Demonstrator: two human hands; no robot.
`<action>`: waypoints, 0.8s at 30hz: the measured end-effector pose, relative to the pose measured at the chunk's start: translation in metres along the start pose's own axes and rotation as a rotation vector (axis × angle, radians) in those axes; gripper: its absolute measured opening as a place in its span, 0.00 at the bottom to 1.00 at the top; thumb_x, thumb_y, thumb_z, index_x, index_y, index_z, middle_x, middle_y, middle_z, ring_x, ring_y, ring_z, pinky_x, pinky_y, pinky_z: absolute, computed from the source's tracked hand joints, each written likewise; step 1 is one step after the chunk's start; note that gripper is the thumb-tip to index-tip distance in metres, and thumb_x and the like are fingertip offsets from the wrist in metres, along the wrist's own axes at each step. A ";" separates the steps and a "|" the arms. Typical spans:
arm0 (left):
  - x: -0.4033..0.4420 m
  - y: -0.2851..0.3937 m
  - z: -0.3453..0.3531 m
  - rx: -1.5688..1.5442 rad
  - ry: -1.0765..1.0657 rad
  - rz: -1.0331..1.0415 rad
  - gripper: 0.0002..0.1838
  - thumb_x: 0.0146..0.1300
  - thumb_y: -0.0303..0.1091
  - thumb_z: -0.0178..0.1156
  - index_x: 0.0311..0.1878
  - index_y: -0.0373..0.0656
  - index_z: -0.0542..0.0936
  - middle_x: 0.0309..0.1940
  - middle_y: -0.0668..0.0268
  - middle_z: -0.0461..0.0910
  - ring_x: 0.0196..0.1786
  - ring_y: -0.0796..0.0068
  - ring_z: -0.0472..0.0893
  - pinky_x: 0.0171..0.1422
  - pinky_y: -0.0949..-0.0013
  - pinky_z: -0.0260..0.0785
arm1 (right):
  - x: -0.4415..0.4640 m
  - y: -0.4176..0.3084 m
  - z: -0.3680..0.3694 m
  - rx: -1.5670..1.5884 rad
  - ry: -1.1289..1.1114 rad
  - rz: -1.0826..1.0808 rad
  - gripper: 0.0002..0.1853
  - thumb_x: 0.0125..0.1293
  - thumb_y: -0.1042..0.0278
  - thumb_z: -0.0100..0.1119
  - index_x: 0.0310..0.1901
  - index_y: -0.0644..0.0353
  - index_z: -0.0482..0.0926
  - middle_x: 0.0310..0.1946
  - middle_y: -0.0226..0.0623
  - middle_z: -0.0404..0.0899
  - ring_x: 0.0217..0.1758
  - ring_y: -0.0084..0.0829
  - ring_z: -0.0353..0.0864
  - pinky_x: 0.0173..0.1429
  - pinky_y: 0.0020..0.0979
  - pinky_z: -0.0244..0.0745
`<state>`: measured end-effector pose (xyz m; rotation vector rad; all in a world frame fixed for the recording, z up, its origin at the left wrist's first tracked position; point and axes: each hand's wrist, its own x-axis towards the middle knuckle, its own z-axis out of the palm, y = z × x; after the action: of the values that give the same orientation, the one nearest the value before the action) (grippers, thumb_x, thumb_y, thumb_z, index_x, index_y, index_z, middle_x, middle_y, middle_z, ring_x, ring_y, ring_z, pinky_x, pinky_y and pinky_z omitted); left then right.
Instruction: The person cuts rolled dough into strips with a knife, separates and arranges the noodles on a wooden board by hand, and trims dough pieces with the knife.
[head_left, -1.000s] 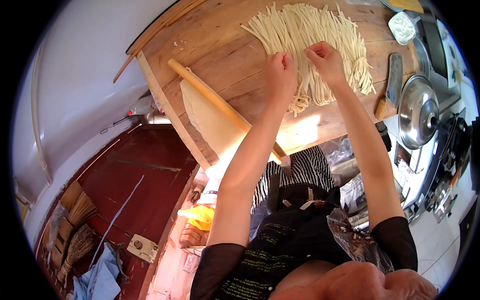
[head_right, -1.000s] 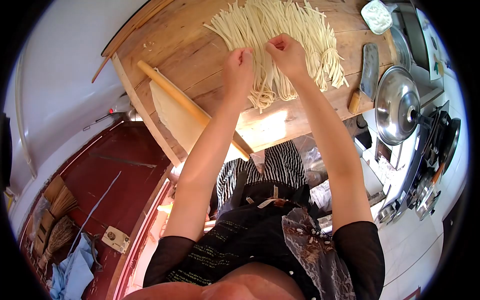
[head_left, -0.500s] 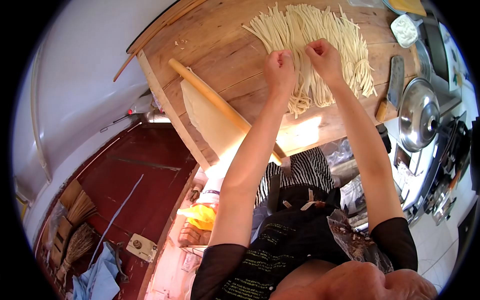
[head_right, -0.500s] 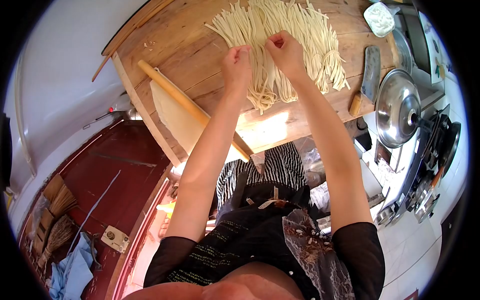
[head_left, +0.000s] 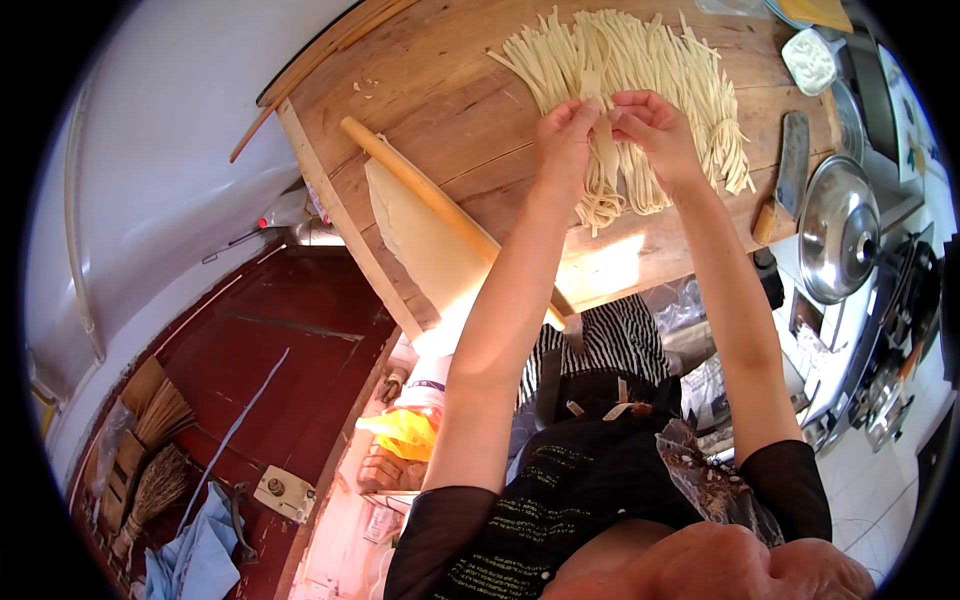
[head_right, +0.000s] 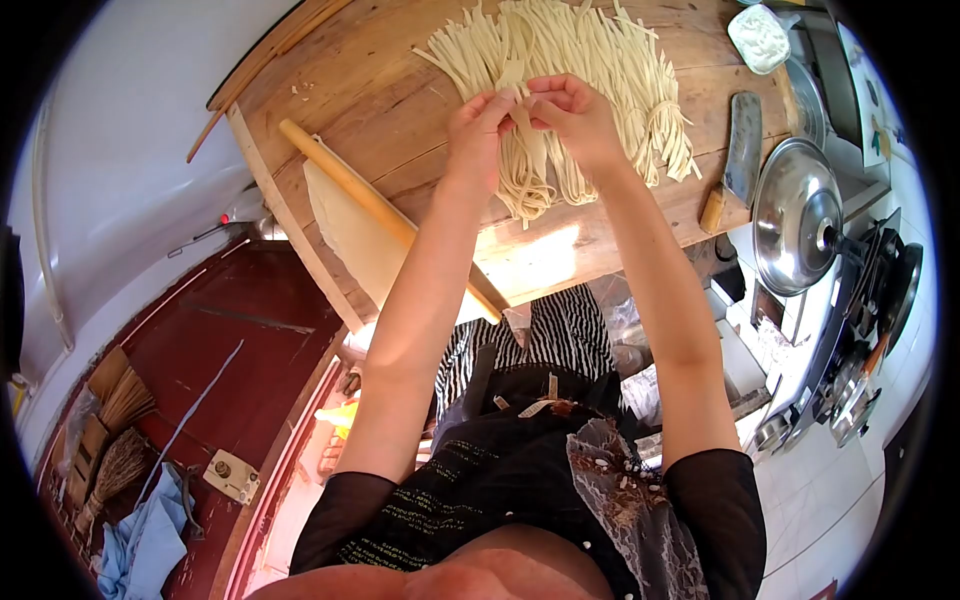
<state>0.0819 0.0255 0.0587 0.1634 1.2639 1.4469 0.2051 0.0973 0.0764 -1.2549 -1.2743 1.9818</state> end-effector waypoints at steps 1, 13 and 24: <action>0.000 0.000 -0.001 -0.116 -0.002 -0.019 0.11 0.70 0.39 0.57 0.42 0.41 0.80 0.38 0.65 0.83 0.44 0.74 0.79 0.54 0.69 0.70 | -0.002 -0.001 0.000 0.012 0.025 0.000 0.14 0.66 0.74 0.61 0.52 0.65 0.75 0.39 0.36 0.83 0.44 0.26 0.82 0.49 0.26 0.79; -0.018 -0.002 -0.013 -0.189 0.087 -0.022 0.08 0.70 0.35 0.58 0.47 0.42 0.77 0.39 0.66 0.82 0.42 0.72 0.81 0.51 0.68 0.74 | -0.025 0.004 -0.023 0.066 0.326 0.116 0.13 0.67 0.68 0.58 0.50 0.64 0.80 0.40 0.37 0.82 0.39 0.26 0.81 0.39 0.24 0.73; -0.026 0.003 -0.023 -0.311 0.079 -0.025 0.10 0.71 0.36 0.58 0.48 0.40 0.78 0.39 0.67 0.81 0.42 0.75 0.80 0.49 0.70 0.73 | -0.034 0.024 -0.058 0.331 0.277 0.025 0.06 0.67 0.70 0.56 0.41 0.62 0.79 0.43 0.36 0.80 0.46 0.25 0.79 0.46 0.21 0.77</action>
<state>0.0726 -0.0071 0.0649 -0.1191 1.0827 1.6202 0.2741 0.0874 0.0616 -1.3236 -0.7664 1.8608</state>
